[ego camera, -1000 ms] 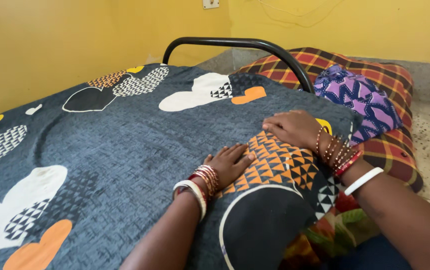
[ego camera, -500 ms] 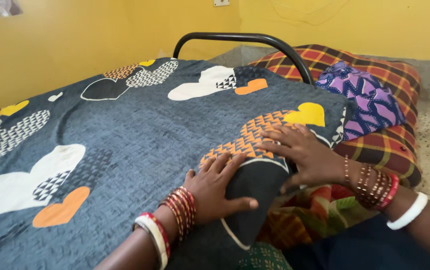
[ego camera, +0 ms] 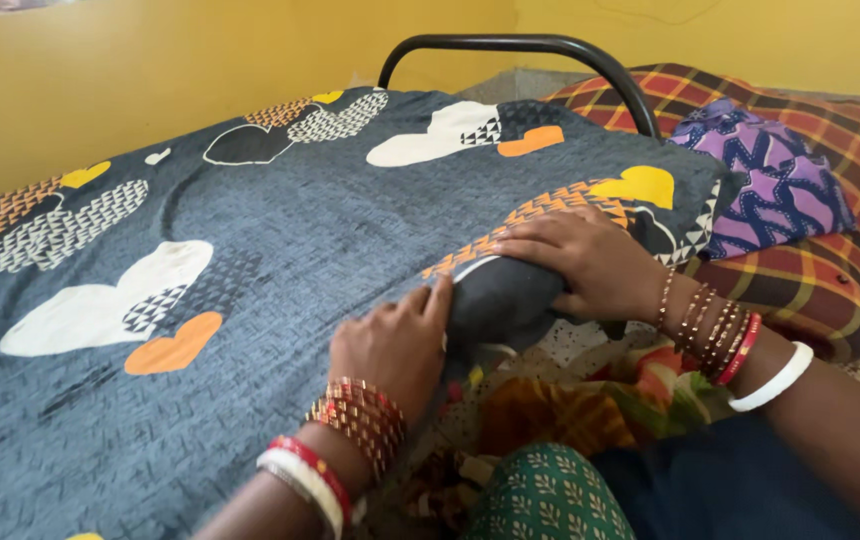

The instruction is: The person spreads a patterned bedsheet over a cot and smooths the fabric with their hands.

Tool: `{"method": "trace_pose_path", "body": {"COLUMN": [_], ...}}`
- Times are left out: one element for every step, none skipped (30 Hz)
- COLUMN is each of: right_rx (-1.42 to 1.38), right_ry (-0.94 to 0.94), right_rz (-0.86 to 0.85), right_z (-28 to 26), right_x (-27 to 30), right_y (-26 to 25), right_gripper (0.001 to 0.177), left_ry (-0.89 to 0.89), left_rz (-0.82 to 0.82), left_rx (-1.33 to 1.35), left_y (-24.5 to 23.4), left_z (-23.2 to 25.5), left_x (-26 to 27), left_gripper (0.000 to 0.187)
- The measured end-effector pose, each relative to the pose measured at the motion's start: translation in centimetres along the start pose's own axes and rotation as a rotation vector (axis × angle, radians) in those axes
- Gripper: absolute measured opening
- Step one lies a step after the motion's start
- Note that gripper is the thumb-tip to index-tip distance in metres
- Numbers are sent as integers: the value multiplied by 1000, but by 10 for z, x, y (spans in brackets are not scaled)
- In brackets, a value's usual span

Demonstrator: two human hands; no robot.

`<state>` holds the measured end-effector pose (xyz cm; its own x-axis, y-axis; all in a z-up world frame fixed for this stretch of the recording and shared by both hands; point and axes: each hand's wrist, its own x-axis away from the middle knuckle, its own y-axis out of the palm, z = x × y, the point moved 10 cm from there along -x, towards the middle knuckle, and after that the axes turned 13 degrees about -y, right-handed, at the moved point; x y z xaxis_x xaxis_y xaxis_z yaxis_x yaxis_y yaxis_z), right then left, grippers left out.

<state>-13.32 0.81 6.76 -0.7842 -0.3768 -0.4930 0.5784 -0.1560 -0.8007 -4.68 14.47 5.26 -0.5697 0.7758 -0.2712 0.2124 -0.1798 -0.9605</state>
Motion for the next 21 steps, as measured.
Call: {"method": "trace_pose_path", "body": {"right_rx": [-14,-29,-4,21,41,96,152,207,211,215,217,228,240,252,227,202,176,133,92,53,-48], "right_ry": [-37,-73,-58,-43,-28,-27,-28,-28,-27,-27,-26,-18,-10,-3,21,44,68,82,97,112,27], "right_rz": [31,61,60,59,57,118,180,241,252,263,275,278,283,287,265,243,219,144,67,-11,-5], "right_z": [-8,-15,-14,-12,-9,-6,-4,-2,1,4,5,6,4,2,1,-1,-4,-6,-9,-13,-28], "right_x": [-5,-8,-11,-14,-16,-17,-17,-15,-14,-12,-10,-8,-6,-6,-8,-11,-13,-18,-21,-24,-32], "right_y": [-2,-4,-2,1,5,3,1,0,4,6,7,8,8,7,8,8,6,7,7,6,1], "right_gripper": [85,85,81,76,72,65,59,53,50,47,44,44,44,44,46,49,51,59,66,74,76], "left_ry": [24,48,70,91,110,129,105,81,55,13,-29,-73,-95,-117,-139,-123,-107,-92,-77,-62,-46], "left_rz": [93,185,282,297,308,320,290,261,236,155,73,-8,-35,-62,-91,2,94,185,239,293,350], "left_rx": [-7,-15,-25,-34,-44,-53,-31,-8,12,5,-3,-11,-25,-39,-51,-96,-141,-187,-174,-163,-151], "left_y": [-7,-14,-21,-19,-19,-19,-17,-15,-16,-11,-7,-2,-2,-1,2,-4,-9,-14,-16,-20,-25], "left_z": [1,2,3,5,8,10,5,-2,-10,-22,-37,-50,-60,-71,-79,-79,-78,-76,-75,-74,-72], "left_x": [-2,-3,-1,1,3,6,9,15,19,22,26,31,37,44,49,50,51,52,53,53,55], "left_gripper": [49,46,43,46,48,51,56,61,65,71,76,82,82,83,83,72,61,51,50,48,47]}}
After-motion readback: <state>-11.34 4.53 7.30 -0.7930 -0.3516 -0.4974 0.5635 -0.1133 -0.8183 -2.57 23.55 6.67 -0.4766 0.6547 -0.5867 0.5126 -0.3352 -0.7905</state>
